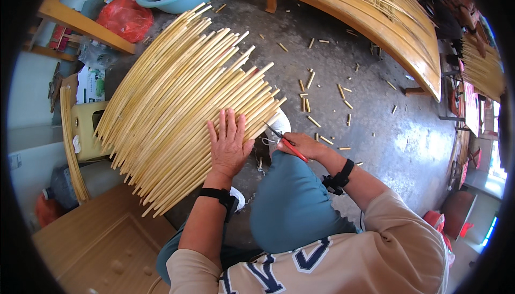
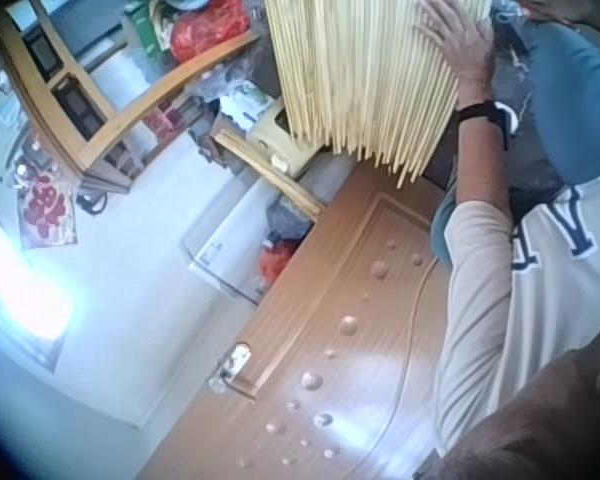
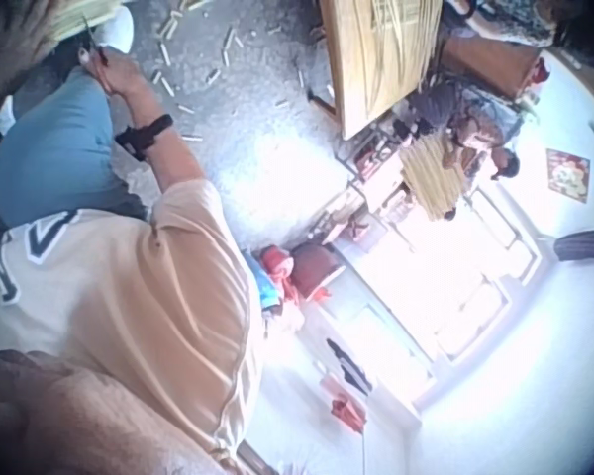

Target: Weaving a bamboo mat by hand and using scissors to trim the ends.

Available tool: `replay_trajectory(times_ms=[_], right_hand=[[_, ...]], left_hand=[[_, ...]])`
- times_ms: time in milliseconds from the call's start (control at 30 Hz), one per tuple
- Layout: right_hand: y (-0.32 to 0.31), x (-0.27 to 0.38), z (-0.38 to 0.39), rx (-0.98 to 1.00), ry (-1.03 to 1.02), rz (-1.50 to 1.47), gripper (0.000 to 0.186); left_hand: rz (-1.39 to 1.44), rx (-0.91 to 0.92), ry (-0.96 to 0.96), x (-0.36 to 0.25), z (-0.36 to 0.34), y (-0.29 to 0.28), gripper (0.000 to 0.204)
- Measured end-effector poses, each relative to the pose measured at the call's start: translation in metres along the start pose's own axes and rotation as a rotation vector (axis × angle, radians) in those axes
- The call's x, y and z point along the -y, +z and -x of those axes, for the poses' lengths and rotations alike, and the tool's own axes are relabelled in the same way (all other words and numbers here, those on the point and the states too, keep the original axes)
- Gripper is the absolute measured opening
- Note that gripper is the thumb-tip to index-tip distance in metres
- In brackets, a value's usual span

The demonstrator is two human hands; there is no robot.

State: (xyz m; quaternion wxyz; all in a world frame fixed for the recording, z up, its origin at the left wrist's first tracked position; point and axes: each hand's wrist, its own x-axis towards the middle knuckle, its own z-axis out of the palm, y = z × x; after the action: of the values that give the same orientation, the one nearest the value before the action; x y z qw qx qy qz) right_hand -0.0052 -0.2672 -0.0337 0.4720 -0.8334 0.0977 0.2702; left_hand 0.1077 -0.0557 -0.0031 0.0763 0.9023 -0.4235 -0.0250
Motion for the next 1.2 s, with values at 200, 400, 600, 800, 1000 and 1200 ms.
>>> replay_trajectory(times_ms=[200, 400, 600, 800, 1000, 1200], right_hand=[[-0.009, 0.002, 0.002, 0.043, -0.038, 0.008, 0.059], [-0.019, 0.002, 0.003, 0.061, -0.079, -0.016, 0.057], [-0.019, 0.001, -0.001, 0.060, -0.100, -0.001, 0.056], [-0.013, -0.010, -0.007, 0.037, -0.127, -0.027, 0.052], [-0.012, -0.009, -0.007, 0.047, -0.160, -0.093, 0.045], [-0.009, -0.003, -0.004, 0.014, -0.065, -0.098, 0.039]], left_hand=[[0.151, -0.078, -0.057, 0.023, -0.011, -0.018, 0.067], [-0.089, -0.003, -0.458, 0.107, -0.039, -0.022, 0.062], [-0.158, 0.120, -0.521, 0.130, -0.041, -0.009, 0.064], [-0.166, 0.079, -0.496, 0.137, -0.040, -0.002, 0.064], [-0.182, -0.221, -0.473, 0.111, -0.027, -0.009, 0.068], [-0.024, -0.156, -0.478, 0.050, 0.002, -0.001, 0.068]])
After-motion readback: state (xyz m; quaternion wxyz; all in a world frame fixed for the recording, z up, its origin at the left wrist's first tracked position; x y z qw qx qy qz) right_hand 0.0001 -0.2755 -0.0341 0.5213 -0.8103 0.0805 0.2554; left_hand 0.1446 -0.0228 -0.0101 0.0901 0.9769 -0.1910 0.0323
